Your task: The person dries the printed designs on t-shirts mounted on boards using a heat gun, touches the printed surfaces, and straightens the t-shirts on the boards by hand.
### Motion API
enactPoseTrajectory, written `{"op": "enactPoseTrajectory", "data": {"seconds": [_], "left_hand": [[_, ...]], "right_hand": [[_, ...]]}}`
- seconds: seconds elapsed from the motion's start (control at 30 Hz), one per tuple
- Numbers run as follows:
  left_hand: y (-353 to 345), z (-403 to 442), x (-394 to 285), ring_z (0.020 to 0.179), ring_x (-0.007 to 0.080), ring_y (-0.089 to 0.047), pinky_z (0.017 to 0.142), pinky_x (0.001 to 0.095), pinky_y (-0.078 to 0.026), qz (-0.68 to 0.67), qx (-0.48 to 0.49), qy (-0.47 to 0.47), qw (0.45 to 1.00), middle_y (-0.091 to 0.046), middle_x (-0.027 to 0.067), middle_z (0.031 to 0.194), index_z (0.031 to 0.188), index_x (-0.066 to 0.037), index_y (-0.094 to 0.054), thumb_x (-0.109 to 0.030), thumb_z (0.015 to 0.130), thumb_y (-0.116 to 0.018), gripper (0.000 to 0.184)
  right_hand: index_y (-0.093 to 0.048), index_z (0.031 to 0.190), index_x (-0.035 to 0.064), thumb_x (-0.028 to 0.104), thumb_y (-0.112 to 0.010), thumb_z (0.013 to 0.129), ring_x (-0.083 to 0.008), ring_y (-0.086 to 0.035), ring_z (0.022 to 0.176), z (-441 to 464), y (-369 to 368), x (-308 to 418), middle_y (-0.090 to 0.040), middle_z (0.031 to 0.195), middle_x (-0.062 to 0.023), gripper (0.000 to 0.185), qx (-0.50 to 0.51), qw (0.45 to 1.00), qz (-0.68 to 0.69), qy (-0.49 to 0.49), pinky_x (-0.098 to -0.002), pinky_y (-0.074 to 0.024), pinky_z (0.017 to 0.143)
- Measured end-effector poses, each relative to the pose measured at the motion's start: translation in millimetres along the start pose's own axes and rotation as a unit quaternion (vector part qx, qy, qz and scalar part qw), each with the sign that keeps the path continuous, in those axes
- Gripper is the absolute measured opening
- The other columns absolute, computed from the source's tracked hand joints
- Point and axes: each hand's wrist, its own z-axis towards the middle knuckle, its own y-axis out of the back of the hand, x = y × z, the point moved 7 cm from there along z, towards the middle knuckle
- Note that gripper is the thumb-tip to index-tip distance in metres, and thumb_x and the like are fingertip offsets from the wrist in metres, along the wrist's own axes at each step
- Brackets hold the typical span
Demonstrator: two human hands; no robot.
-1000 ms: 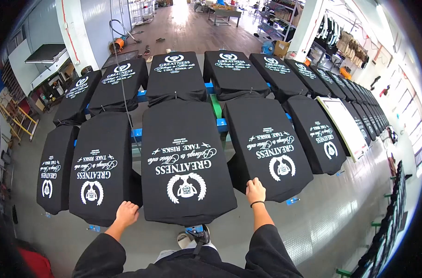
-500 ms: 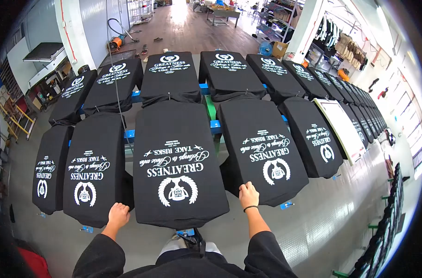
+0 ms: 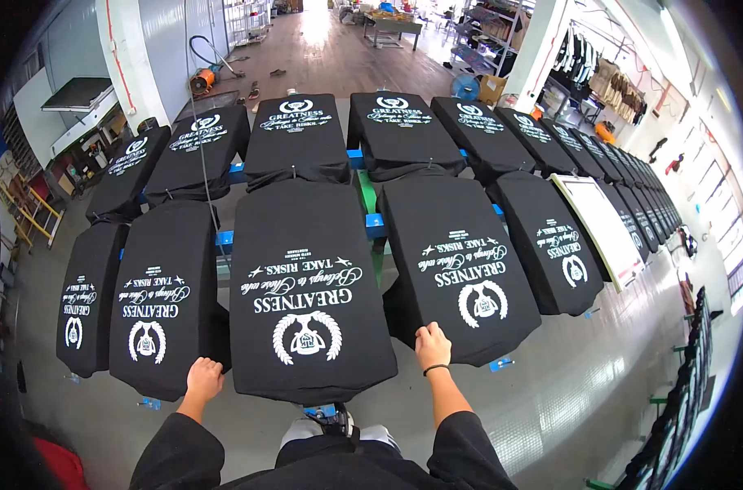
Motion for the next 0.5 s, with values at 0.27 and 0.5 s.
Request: {"op": "enactPoseTrajectory", "data": {"seconds": [0.27,0.5], "left_hand": [[-0.4,1.0,0.9,0.079,0.0238,-0.059,0.078,0.0364,-0.044,-0.007,-0.007,0.011,1.0,-0.061,0.0062,0.072,0.071,-0.01,-0.058,-0.017,0.071,-0.071,0.015],[-2.3,-0.1,1.0,0.079,0.0236,-0.059,0.079,0.0363,-0.044,0.001,0.009,0.006,1.0,-0.061,0.0064,0.073,0.072,-0.01,-0.058,-0.018,0.072,-0.071,0.015]], "right_hand": [[-0.061,0.077,0.0125,0.005,-0.067,0.076,-0.0246,-0.061,0.076,0.4,-3.1,-1.8,-0.053,0.082,-0.0043,0.01,0.018,1.0,-0.006,-0.01,-0.0393,-0.0507,0.061],[-0.061,0.076,0.0105,0.003,-0.066,0.075,-0.0262,-0.061,0.073,1.3,1.1,0.3,-0.054,0.081,-0.0055,0.009,0.008,1.0,0.009,-0.006,-0.0396,-0.0512,0.06]]}}
